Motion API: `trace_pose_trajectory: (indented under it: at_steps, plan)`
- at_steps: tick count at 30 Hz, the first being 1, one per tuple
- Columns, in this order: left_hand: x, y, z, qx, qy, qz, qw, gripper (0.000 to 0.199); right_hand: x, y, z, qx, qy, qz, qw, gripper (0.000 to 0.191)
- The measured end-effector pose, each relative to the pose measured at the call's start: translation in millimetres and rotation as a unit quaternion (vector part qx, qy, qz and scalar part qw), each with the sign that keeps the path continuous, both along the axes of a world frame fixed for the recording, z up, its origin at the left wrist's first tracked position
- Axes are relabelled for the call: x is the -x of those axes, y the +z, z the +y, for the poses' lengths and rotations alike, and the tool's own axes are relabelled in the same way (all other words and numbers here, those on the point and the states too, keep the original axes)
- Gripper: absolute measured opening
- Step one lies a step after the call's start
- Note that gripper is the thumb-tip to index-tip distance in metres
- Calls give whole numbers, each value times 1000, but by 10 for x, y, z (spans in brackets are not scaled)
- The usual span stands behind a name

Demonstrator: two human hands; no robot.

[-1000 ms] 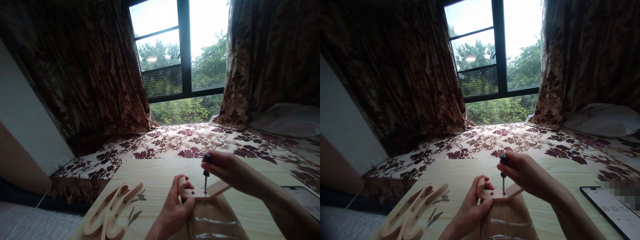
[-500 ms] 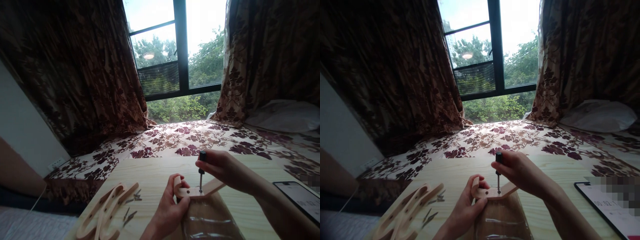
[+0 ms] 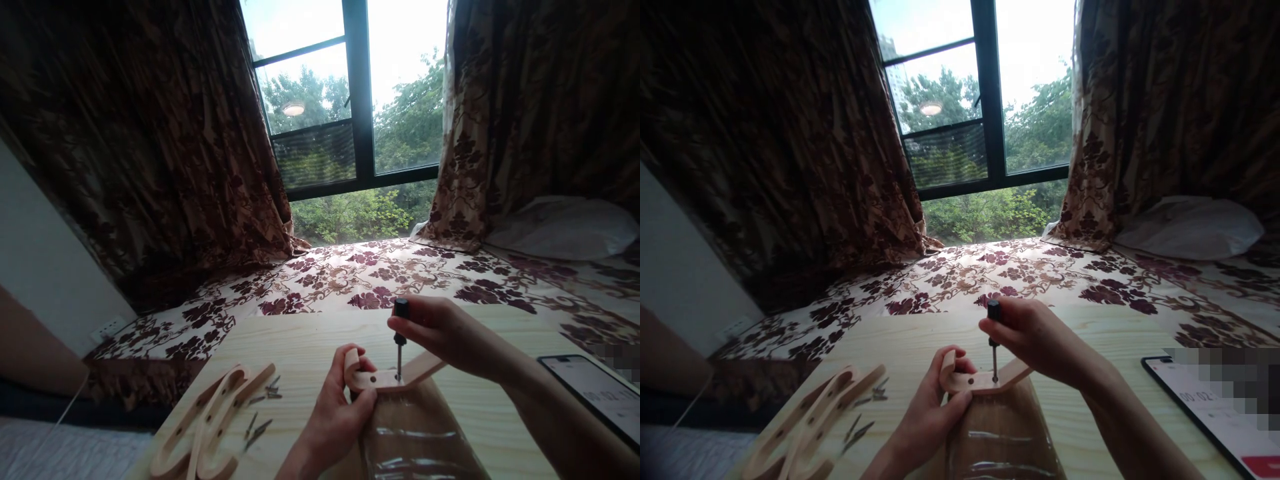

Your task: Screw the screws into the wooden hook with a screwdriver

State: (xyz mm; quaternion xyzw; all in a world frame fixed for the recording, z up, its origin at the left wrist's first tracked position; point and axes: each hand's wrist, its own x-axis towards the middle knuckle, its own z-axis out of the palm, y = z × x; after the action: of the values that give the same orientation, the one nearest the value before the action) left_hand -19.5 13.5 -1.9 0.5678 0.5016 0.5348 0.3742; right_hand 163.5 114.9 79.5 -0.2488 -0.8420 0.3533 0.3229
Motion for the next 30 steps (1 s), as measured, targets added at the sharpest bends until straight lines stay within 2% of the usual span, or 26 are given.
trace_pose_trajectory:
  at_steps: [6,13,20,30]
  plan:
    - [8,-17,-1,-4,-3,9,1000,40,-34,59,-32,-21,9,-15,1000,23]
    - [12,-18,0,-7,-12,9,1000,40,37,-7,-7,-19,-13,20,1000,27]
    - [2,-14,5,-4,-14,-4,1000,40,-38,62,-31,-12,-3,6,1000,20]
    - [15,-27,22,-4,-14,-4,1000,40,11,-22,10,-79,-54,-14,995,27]
